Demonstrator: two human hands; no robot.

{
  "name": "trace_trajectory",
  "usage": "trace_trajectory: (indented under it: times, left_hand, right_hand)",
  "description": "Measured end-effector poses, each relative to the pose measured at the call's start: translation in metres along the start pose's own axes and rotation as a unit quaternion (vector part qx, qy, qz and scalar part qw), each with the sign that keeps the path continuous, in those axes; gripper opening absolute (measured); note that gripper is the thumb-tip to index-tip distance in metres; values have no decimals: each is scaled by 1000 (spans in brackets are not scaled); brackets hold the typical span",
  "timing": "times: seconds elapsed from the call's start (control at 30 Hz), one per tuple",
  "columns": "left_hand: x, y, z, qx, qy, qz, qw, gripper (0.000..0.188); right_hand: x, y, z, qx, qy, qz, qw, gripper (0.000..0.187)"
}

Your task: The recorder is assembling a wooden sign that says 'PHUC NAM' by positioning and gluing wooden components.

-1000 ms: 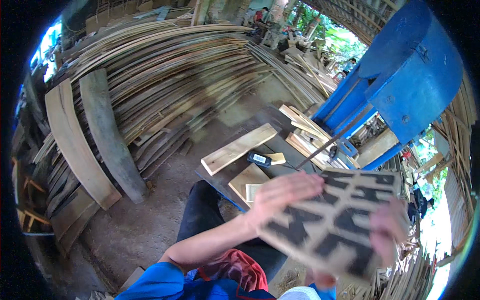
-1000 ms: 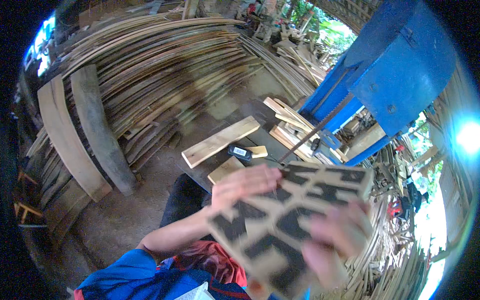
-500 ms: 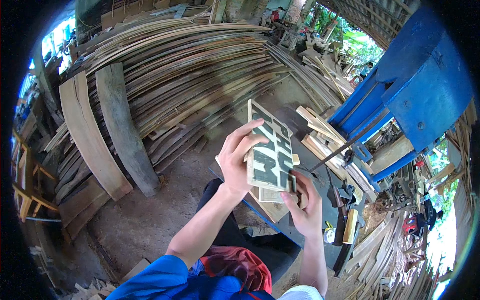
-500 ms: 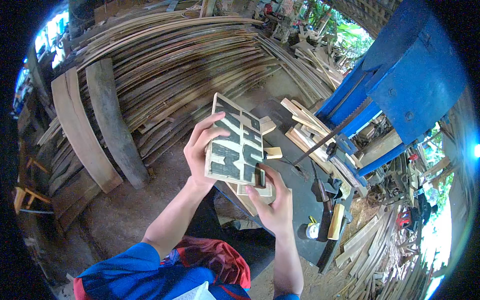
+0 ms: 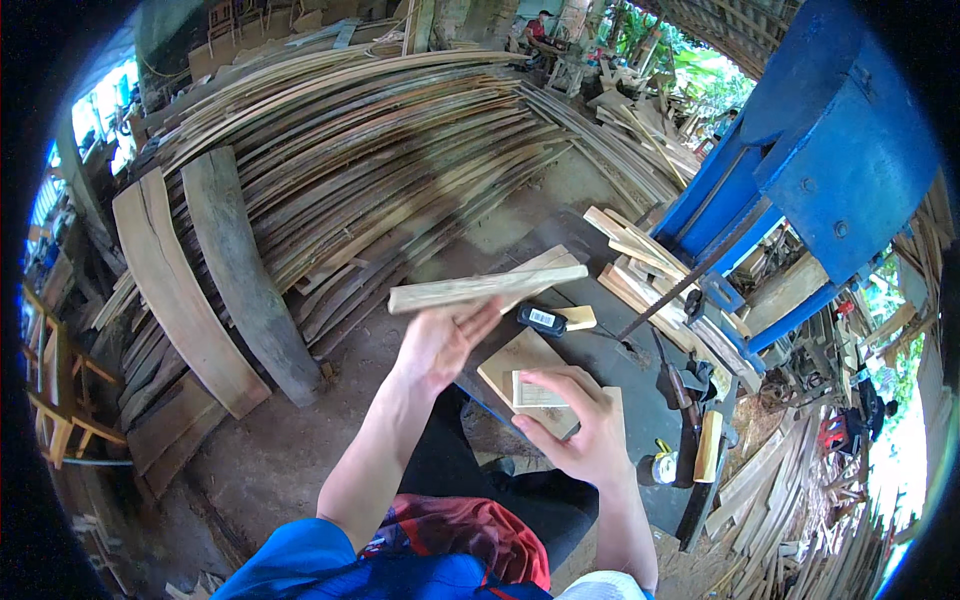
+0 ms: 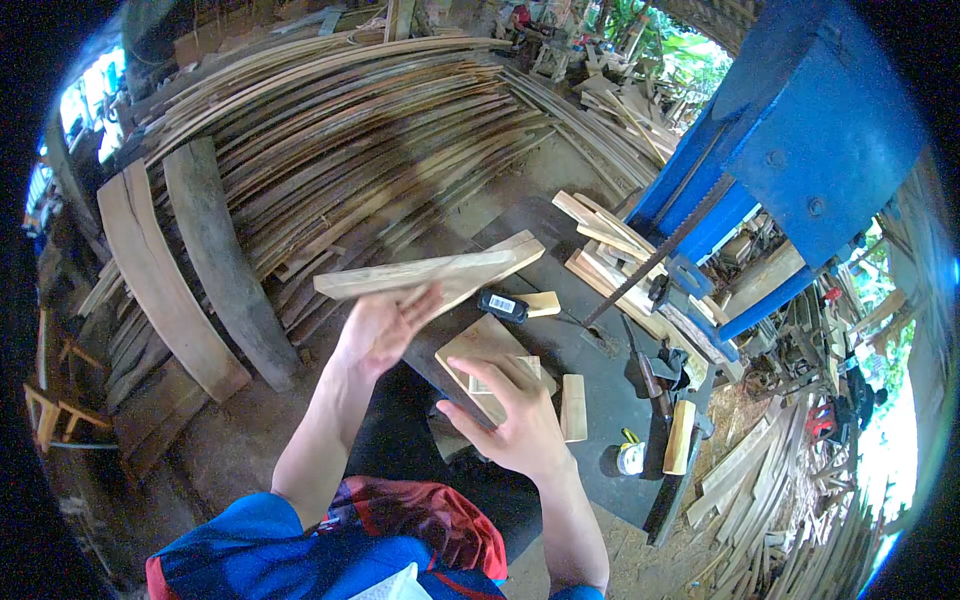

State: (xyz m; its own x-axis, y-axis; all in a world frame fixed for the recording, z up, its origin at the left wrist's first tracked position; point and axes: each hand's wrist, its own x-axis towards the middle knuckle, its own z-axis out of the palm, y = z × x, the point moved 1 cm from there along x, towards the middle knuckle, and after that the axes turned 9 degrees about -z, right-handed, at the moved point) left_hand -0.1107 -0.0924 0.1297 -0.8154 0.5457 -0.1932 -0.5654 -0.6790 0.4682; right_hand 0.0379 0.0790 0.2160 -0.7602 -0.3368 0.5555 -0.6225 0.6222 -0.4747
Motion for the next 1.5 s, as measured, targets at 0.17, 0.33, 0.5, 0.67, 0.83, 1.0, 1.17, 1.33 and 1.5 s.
trace_trajectory:
  times: [0.17,0.33,0.5,0.67,0.83,1.0,1.17,1.33,1.5]
  left_hand:
    - [-25,-16,17,-40,-66,-92,993,34]
    - [-31,-19,28,-38,-86,-82,992,38]
    - [-34,-25,33,-49,-86,-83,992,40]
    - [-19,-46,24,-42,-192,-37,980,26]
    - [-28,-15,64,389,-147,303,858,38]
    - [-32,8,56,363,-46,351,862,65]
    - [-63,-10,51,687,-183,275,647,85]
    - [-63,-21,49,674,-172,246,675,98]
    - [-73,-19,36,633,-153,220,726,97]
  right_hand:
    - [-3,5,-9,4,78,-23,997,63]
    - [-9,1,-18,14,118,3,993,81]
    - [-8,-14,-11,-44,79,-70,993,101]
    - [10,-19,-2,45,116,-50,991,118]
    - [5,-6,-18,87,235,46,967,111]
    - [-6,-4,-30,196,335,64,919,88]
    - [-16,0,-31,76,262,35,962,77]
    - [-24,5,-31,111,256,53,959,78]
    - [-25,-1,-29,116,174,29,978,62]
